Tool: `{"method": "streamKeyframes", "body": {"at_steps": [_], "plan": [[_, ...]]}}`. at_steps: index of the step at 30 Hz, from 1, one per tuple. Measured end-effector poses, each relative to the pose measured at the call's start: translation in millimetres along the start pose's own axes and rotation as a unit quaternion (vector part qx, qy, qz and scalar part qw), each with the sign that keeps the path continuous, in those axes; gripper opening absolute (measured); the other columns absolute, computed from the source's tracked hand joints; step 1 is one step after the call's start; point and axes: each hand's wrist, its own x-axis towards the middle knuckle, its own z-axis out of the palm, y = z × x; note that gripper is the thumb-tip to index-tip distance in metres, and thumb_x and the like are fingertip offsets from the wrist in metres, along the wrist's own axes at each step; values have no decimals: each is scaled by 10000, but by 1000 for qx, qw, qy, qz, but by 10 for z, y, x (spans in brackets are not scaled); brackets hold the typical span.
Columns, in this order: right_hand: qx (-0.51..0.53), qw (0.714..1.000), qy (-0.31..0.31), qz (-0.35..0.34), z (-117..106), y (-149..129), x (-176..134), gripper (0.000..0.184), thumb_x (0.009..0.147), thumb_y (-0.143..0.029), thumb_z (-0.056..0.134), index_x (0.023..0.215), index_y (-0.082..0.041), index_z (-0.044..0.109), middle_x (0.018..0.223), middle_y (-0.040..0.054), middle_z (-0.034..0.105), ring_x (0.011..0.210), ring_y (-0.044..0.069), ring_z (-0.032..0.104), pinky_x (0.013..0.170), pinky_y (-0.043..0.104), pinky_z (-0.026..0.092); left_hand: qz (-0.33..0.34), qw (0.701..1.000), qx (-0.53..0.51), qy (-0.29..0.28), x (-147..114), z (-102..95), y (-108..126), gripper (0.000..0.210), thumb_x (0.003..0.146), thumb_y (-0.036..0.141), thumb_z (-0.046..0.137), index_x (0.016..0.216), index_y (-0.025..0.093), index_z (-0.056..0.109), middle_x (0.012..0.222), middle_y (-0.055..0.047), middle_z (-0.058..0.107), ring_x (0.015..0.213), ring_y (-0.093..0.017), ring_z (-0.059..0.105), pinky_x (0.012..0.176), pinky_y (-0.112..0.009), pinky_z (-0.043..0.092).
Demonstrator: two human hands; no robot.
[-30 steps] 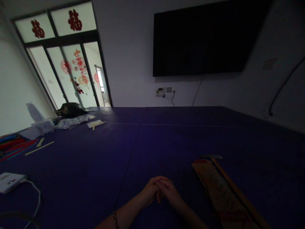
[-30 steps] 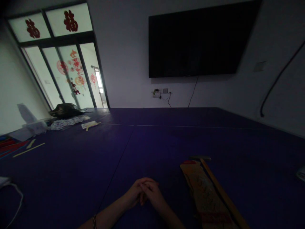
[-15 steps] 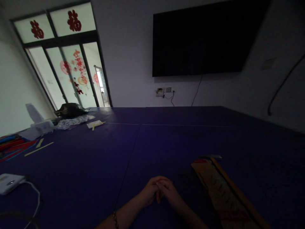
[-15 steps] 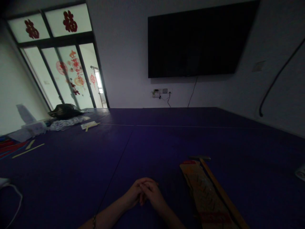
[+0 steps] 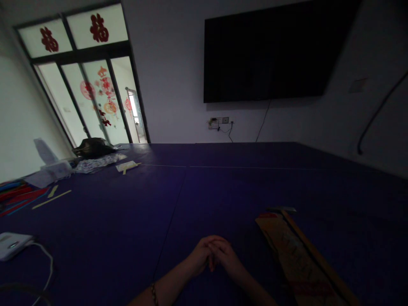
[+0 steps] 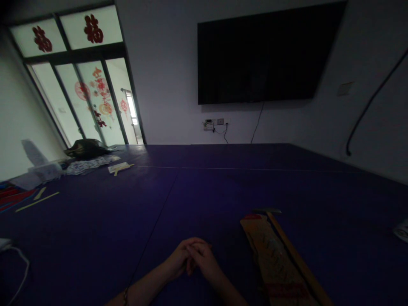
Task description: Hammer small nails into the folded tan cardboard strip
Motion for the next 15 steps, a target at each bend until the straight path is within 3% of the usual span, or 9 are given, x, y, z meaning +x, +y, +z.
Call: {"method": "streamKeyframes", "body": {"at_steps": [15], "plan": [[-7, 1000, -4, 9, 5, -4, 11, 535, 688, -658, 422, 451, -187, 509, 348, -26, 482, 317, 108, 487, 335, 216, 385, 9, 1000, -14, -8, -22, 19, 40, 301, 596, 167, 532, 877, 117, 628, 870, -93, 663, 420, -43, 480, 358, -141, 310]]}}
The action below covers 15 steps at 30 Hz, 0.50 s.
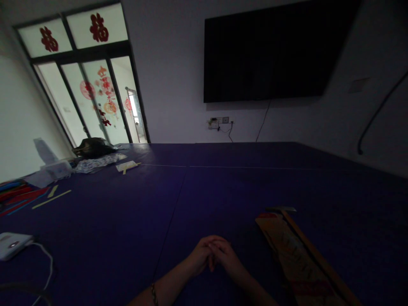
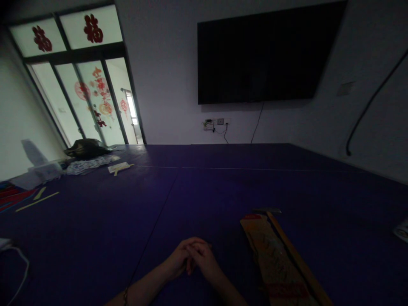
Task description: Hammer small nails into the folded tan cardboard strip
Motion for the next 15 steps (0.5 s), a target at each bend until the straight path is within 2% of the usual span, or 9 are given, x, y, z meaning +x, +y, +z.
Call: {"method": "streamKeyframes", "body": {"at_steps": [6, 9, 12, 15], "plan": [[-6, 1000, 9, -16, -3, -13, -9, 523, 693, -638, 433, 447, -184, 516, 363, -24, 509, 321, 98, 484, 352, 211, 382, -4, 999, 37, 7, 4, -19, -48, 331, 609, 178, 510, 913, 108, 621, 718, -46, 639, 345, -29, 414, 313, -144, 265], [-8, 999, 20, -27, -42, -25, -23, 450, 681, -587, 491, 490, -183, 542, 407, -22, 539, 369, 109, 511, 401, 226, 406, 34, 995, 86, 36, -27, -5, -13, 362, 610, 170, 521, 957, 128, 620, 656, -11, 623, 374, -32, 415, 355, -143, 290], [-16, 999, 31, -38, -113, -67, -38, 288, 634, -472, 596, 608, -186, 619, 538, -2, 615, 518, 144, 580, 512, 255, 448, 115, 977, 168, 58, -76, 22, 89, 327, 636, 210, 572, 951, 148, 636, 817, -45, 661, 629, -105, 566, 563, -194, 433], [-32, 998, 36, -43, -174, -111, -40, 151, 600, -339, 636, 648, -199, 663, 671, 20, 667, 669, 181, 608, 638, 291, 462, 157, 961, 219, 66, -100, 29, 168, 321, 647, 231, 595, 958, 167, 637, 985, -68, 650, 908, -189, 575, 817, -287, 434]]}}
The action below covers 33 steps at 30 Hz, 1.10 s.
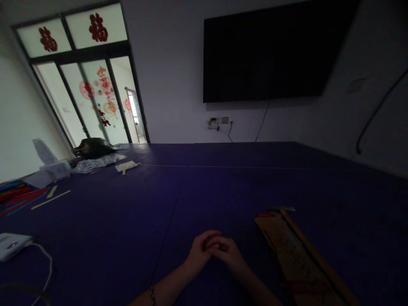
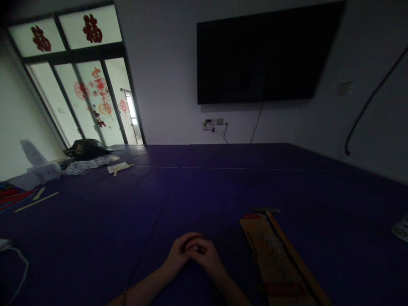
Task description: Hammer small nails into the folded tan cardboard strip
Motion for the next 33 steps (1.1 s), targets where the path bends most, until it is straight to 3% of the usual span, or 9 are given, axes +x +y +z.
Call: {"method": "streamKeyframes", "body": {"at_steps": [6, 10, 17, 20, 28, 33], "plan": [[-51, 998, 9, 24, -30, 38, 34, 114, 611, -260, 607, 630, -201, 703, 659, 43, 687, 660, 216, 614, 659, 343, 458, -38, 998, 24, -52, 46, -18, -95, 357, 601, 119, 563, 949, 150, 638, 927, -59, 670, 880, -197, 589, 821, -318, 438], [-60, 998, 0, 33, -35, 83, 55, 141, 626, -272, 595, 646, -199, 714, 694, 53, 702, 694, 225, 621, 692, 355, 450, -39, 998, 15, -51, 74, -39, -152, 337, 592, 145, 595, 923, 147, 654, 914, -59, 675, 873, -202, 592, 815, -317, 438], [-19, 995, -86, 55, -174, 19, 9, 179, 526, -198, 677, 700, -204, 718, 702, 10, 710, 688, 215, 633, 659, 329, 466, -69, 996, -28, -49, 74, -56, -203, 400, 612, 244, 654, 997, 137, 641, 967, -93, 672, 897, -226, 604, 840, -358, 441], [-5, 993, -102, 64, -232, 11, -2, 214, 524, -155, 674, 727, -209, 719, 710, 7, 711, 695, 213, 638, 672, 329, 463, -64, 996, 1, -60, 74, -50, -200, 409, 613, 224, 651, 1014, 144, 636, 973, -85, 674, 904, -227, 605, 856, -366, 435], [45, 992, -98, 64, -251, 75, 32, 274, 515, -142, 680, 778, -216, 704, 820, 24, 716, 819, 221, 641, 782, 361, 458, -74, 996, -6, -54, 95, -48, -259, 466, 614, 143, 625, 1079, 150, 592, 1038, -95, 648, 951, -220, 594, 880, -368, 428], [62, 993, -85, 62, -255, 109, 30, 292, 519, -120, 683, 795, -212, 698, 840, 30, 717, 812, 216, 645, 772, 359, 469, -72, 996, 6, -45, 118, -53, -264, 441, 616, 174, 639, 1054, 141, 602, 1037, -100, 645, 955, -221, 589, 880, -362, 425]]}}
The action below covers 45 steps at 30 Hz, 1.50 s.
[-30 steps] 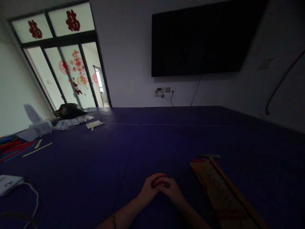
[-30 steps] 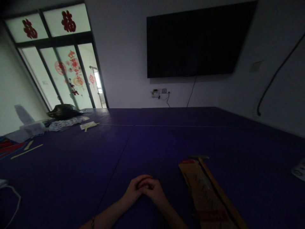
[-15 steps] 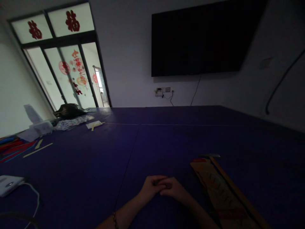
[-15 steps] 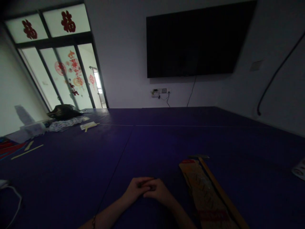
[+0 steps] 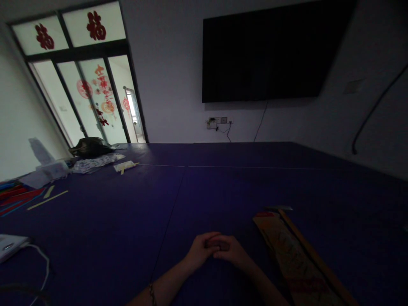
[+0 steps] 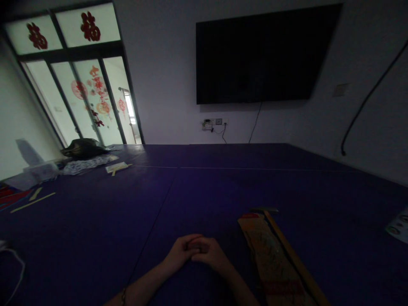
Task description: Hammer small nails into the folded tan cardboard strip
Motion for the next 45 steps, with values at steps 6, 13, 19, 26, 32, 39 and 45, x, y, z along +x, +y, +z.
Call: {"method": "streamKeyframes", "body": {"at_steps": [6, 13, 19, 26, 32, 39, 45], "plan": [[5, 1000, 4, -4, -3, 33, 15, 280, 518, -122, 681, 786, -201, 690, 839, 30, 716, 799, 209, 645, 783, 364, 467, -3, 1000, -8, -4, 1, -6, 20, 385, 625, 186, 626, 1008, 143, 617, 996, -77, 661, 934, -218, 594, 878, -367, 423], [-8, 1000, 1, -5, 6, -5, 9, 252, 544, -178, 685, 796, -195, 691, 852, 44, 710, 827, 219, 639, 817, 378, 448, 1, 1000, -24, -4, -22, 2, 44, 380, 626, 184, 627, 1004, 146, 621, 991, -83, 657, 940, -215, 587, 885, -364, 412], [-11, 1000, 12, -12, 15, -4, 11, 234, 544, -153, 669, 773, -192, 691, 826, 39, 709, 780, 208, 644, 758, 353, 464, 11, 999, -52, -8, -7, 3, 24, 341, 615, 189, 636, 951, 131, 637, 928, -82, 668, 886, -209, 601, 864, -365, 416], [-19, 1000, 16, -10, 24, -32, 7, 218, 556, -168, 669, 773, -176, 688, 837, 56, 706, 797, 215, 641, 784, 367, 458, 4, 999, -40, -15, -1, -7, 38, 337, 624, 180, 623, 956, 127, 635, 928, -86, 665, 878, -207, 600, 847, -357, 421], [-27, 999, 15, -10, 25, -43, 6, 213, 570, -194, 668, 781, -180, 688, 841, 56, 706, 806, 215, 637, 789, 368, 456, 6, 999, -49, -13, -5, 5, 19, 334, 629, 173, 610, 960, 134, 631, 941, -78, 662, 895, -205, 595, 870, -363, 407], [-30, 999, 18, -9, 31, -35, 5, 209, 570, -245, 684, 768, -181, 684, 838, 54, 705, 805, 220, 638, 791, 378, 456, -1, 998, -56, -21, -1, 9, 5, 331, 626, 206, 625, 951, 139, 631, 929, -74, 667, 883, -208, 597, 850, -362, 416], [-33, 999, 22, -10, 30, -45, 0, 218, 572, -246, 687, 778, -177, 683, 844, 57, 703, 813, 221, 636, 802, 378, 452, 9, 998, -57, -23, -8, 8, 42, 317, 624, 190, 619, 935, 133, 637, 916, -71, 673, 878, -207, 602, 841, -347, 418]]}}
